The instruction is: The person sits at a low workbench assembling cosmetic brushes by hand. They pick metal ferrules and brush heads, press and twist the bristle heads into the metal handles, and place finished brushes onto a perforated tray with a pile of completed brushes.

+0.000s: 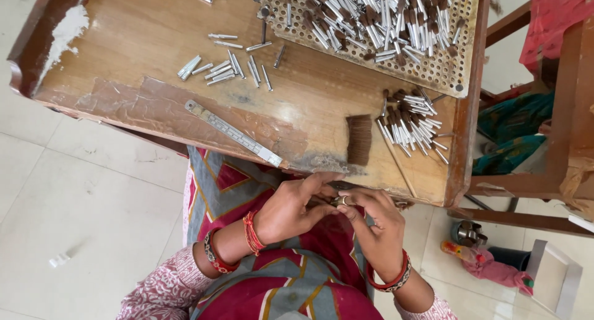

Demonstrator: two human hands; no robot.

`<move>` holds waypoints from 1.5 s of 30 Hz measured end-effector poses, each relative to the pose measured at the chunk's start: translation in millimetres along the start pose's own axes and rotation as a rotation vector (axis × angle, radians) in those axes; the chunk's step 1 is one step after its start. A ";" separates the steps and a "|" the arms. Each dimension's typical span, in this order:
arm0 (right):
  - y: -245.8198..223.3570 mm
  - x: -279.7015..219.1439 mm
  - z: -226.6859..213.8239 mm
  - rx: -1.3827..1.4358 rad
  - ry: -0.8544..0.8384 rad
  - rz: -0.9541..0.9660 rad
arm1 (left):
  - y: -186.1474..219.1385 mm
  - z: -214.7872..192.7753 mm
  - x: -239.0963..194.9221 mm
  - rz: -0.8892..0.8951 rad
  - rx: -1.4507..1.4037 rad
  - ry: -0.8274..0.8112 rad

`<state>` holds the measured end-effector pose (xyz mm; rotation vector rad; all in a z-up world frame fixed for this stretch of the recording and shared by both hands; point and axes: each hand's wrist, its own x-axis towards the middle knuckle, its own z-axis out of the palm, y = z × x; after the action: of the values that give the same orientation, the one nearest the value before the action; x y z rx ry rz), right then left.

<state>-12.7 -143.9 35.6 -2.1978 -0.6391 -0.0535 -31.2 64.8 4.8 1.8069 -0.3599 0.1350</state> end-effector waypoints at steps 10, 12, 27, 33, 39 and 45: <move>12.3 30.3 32.2 -0.094 0.156 -0.123 | -2.9 -62.2 14.9 0.122 0.279 0.372; 20.7 29.6 37.2 -0.095 0.114 -0.074 | -5.4 -68.3 15.6 0.184 0.338 0.406; 53.8 23.4 42.9 -0.074 0.294 -0.153 | -12.8 1.7 3.8 0.170 0.174 0.185; 55.1 24.0 41.4 -0.127 0.198 -0.039 | -20.0 14.6 8.4 0.220 0.257 0.288; 53.7 22.9 36.7 -0.169 0.212 -0.116 | -22.3 18.7 11.0 0.222 0.271 0.290; 35.1 25.1 32.6 -0.240 0.184 -0.091 | -17.7 16.6 12.6 0.231 0.256 0.250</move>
<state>19.7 -127.9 -4.6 -2.3565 -0.6565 -0.3937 -15.4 50.7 -12.5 1.9664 -0.3839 0.5861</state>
